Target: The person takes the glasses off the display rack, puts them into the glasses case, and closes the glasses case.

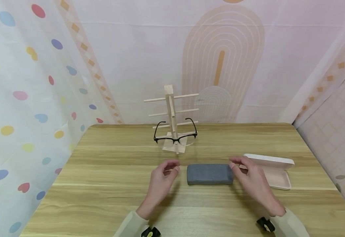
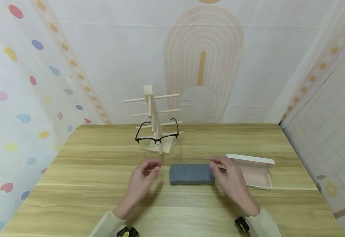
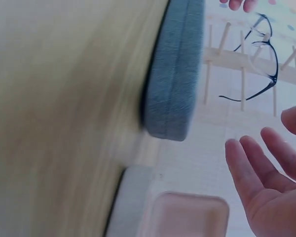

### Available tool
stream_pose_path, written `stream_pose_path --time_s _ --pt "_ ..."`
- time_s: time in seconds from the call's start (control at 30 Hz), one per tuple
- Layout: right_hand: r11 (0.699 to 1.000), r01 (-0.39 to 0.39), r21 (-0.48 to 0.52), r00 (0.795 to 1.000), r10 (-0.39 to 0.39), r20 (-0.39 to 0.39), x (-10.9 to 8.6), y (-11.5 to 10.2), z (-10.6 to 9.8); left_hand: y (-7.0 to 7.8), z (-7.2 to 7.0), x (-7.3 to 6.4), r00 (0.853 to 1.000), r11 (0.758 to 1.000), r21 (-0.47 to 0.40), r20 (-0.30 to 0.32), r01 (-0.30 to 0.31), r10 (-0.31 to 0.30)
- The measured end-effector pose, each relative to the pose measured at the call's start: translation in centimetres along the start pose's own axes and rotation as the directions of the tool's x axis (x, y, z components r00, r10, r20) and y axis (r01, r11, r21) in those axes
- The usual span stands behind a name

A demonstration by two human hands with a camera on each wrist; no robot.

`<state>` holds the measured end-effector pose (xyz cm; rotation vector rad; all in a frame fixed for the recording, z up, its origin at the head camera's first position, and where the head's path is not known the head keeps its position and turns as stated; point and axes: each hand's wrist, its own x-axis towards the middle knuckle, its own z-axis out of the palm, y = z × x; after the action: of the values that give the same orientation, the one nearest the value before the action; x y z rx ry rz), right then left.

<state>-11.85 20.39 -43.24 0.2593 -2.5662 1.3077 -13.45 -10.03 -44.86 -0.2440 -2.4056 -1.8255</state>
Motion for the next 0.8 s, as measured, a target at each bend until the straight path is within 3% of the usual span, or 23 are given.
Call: stream_pose_path --time_s 0.2,0.37,0.53,0.8 --pt "0.997 0.014 0.07 1.0 -0.013 -0.02 0.6 -1.0 0.1 0.5 -1.1 0.1 0.995 1.0 0.006 -0.099 0.027 -0.026" --pt "0.995 0.006 0.099 0.999 -0.002 -0.038 1.2 -1.8 0.3 0.7 -2.3 0.2 0.987 1.0 -0.017 -0.158 -0.001 -0.001" --pt "0.993 0.008 0.12 0.998 -0.002 -0.057 1.8 -2.6 0.7 1.1 -3.5 0.4 0.981 0.999 -0.046 -0.194 -0.023 0.013" --pt "0.986 -0.008 0.168 0.999 0.015 -0.044 2.7 -3.8 1.2 1.5 -5.1 1.0 0.97 0.993 -0.119 -0.243 -0.006 -0.023"
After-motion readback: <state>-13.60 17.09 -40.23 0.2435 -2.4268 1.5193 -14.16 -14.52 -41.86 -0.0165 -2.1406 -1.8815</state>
